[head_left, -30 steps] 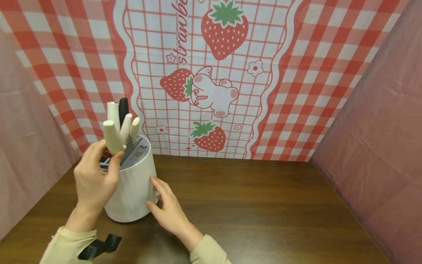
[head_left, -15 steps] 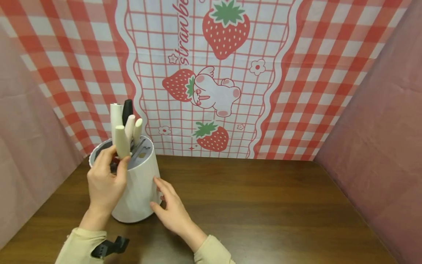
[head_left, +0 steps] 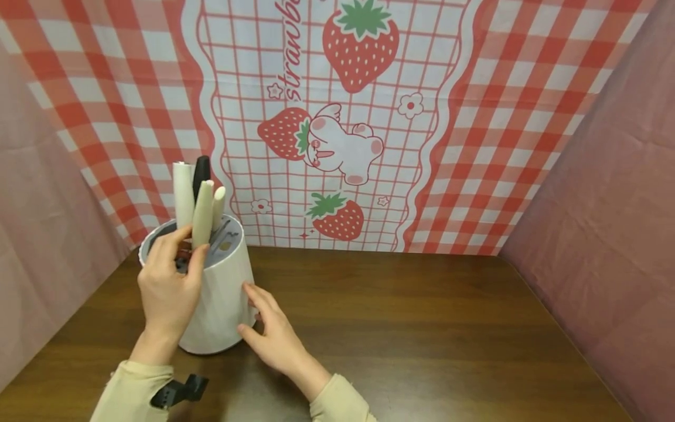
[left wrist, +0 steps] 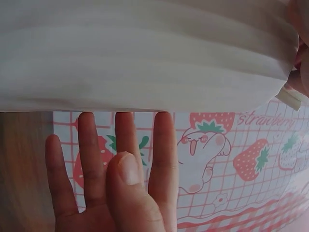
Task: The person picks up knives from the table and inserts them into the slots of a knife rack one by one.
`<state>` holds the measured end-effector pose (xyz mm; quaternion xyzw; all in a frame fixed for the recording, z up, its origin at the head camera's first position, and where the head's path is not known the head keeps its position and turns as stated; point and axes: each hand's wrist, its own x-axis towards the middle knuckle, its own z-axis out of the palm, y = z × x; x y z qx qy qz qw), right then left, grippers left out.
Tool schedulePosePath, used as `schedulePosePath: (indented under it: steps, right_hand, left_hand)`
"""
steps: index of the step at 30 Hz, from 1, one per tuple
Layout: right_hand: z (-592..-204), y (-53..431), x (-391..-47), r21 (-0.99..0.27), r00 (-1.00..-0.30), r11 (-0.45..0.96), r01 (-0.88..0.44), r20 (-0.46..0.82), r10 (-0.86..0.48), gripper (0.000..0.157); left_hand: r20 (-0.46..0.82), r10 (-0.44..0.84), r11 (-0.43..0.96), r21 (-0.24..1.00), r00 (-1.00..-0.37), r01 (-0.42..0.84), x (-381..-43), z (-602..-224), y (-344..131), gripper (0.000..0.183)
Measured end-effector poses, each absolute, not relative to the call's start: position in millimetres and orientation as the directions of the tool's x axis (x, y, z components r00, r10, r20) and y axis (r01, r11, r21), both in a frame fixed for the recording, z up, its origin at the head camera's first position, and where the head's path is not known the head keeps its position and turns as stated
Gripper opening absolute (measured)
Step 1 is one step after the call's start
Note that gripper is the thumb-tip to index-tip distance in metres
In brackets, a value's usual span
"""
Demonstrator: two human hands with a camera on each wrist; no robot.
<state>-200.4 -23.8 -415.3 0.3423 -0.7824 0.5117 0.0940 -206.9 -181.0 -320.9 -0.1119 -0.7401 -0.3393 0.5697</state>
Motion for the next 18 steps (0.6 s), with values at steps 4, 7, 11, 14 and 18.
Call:
schedulePosePath:
  steps: [4,7,11,14,18]
  right_hand:
    - [-415.4,-23.5,-200.4,-0.734,-0.747,0.245,-0.633,0.498,-0.439,0.062]
    - [-414.5,-23.1,-200.4,-0.735,-0.747,0.244,-0.632,0.495,-0.443,0.062]
    - [-413.4,-22.1,-200.0,-0.736,-0.748,0.251,-0.628,0.483,-0.455,0.06]
    - [-413.4,-21.7,-199.4,-0.732,-0.746,0.258,-0.63,0.479,-0.463,0.057]
    - [-413.4,-21.4,-198.9,-0.731,-0.743,0.254,-0.634,0.483,-0.464,0.056]
  left_hand:
    - [0.916,-0.231,0.746,0.384,-0.329,0.544,-206.0,-321.5,-181.1,0.035]
    - [0.914,-0.236,0.744,0.388,-0.33,0.544,-205.0,-321.0,-180.7,0.034]
    - [0.911,-0.255,0.737,0.399,-0.323,0.545,-203.5,-321.2,-180.1,0.031]
    - [0.909,-0.293,0.723,0.414,-0.297,0.553,-201.9,-321.8,-179.7,0.026]
    - [0.907,-0.341,0.707,0.42,-0.246,0.569,-198.1,-320.5,-176.5,0.017]
